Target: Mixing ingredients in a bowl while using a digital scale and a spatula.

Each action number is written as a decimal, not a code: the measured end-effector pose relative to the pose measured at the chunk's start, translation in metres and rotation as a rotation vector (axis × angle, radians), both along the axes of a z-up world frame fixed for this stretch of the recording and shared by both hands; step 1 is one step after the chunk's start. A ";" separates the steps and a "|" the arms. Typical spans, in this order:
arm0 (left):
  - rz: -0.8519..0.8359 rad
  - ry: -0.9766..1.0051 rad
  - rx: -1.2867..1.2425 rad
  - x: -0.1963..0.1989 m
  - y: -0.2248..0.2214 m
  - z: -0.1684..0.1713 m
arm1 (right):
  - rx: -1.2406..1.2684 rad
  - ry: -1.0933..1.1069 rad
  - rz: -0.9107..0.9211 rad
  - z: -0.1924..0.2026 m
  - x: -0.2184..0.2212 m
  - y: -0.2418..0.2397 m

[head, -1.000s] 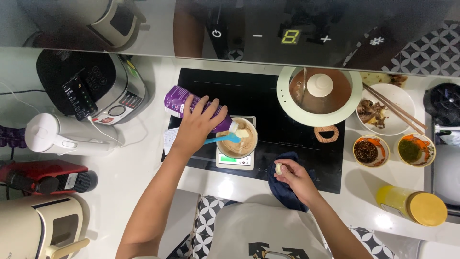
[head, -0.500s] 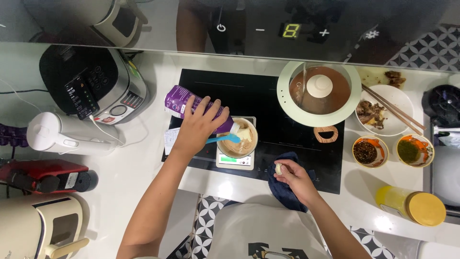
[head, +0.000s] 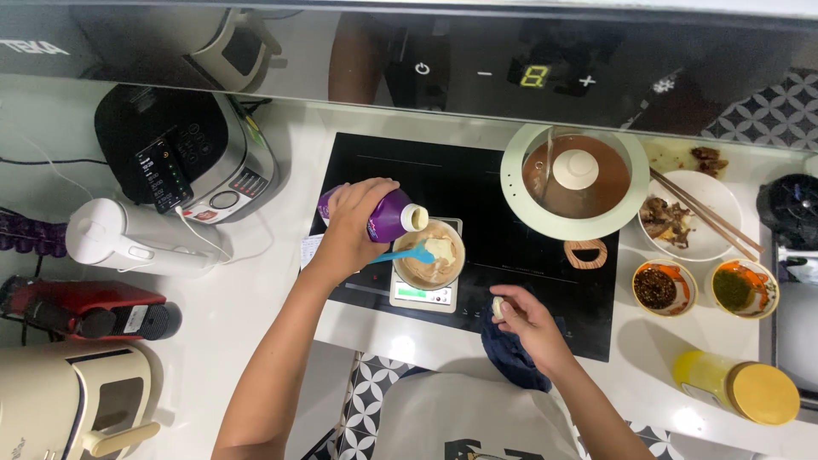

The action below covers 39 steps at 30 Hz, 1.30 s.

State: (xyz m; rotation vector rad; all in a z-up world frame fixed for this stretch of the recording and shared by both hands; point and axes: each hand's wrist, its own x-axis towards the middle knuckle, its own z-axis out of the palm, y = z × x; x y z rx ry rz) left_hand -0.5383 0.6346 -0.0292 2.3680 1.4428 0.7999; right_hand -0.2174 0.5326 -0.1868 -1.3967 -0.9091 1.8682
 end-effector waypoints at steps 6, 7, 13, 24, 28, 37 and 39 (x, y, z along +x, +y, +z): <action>-0.028 -0.007 -0.004 0.006 -0.006 0.010 | 0.579 -0.213 0.128 0.111 -0.028 0.031; -0.031 0.014 0.010 0.007 -0.008 0.012 | 0.807 -0.421 0.192 0.136 -0.035 0.037; -0.026 0.123 0.061 0.010 -0.015 0.014 | 1.204 -0.886 0.371 0.176 -0.059 0.057; 0.009 0.078 0.040 0.004 -0.024 0.021 | 0.905 -0.331 0.303 0.173 -0.055 0.068; 0.039 -0.048 0.043 0.004 -0.025 0.026 | 0.252 0.583 0.243 0.206 -0.036 0.063; 0.059 -0.093 0.041 0.008 -0.026 0.047 | 0.314 0.535 0.418 0.216 0.014 0.029; 0.055 -0.096 0.042 0.009 -0.024 0.046 | 0.358 0.541 0.449 0.219 0.018 0.027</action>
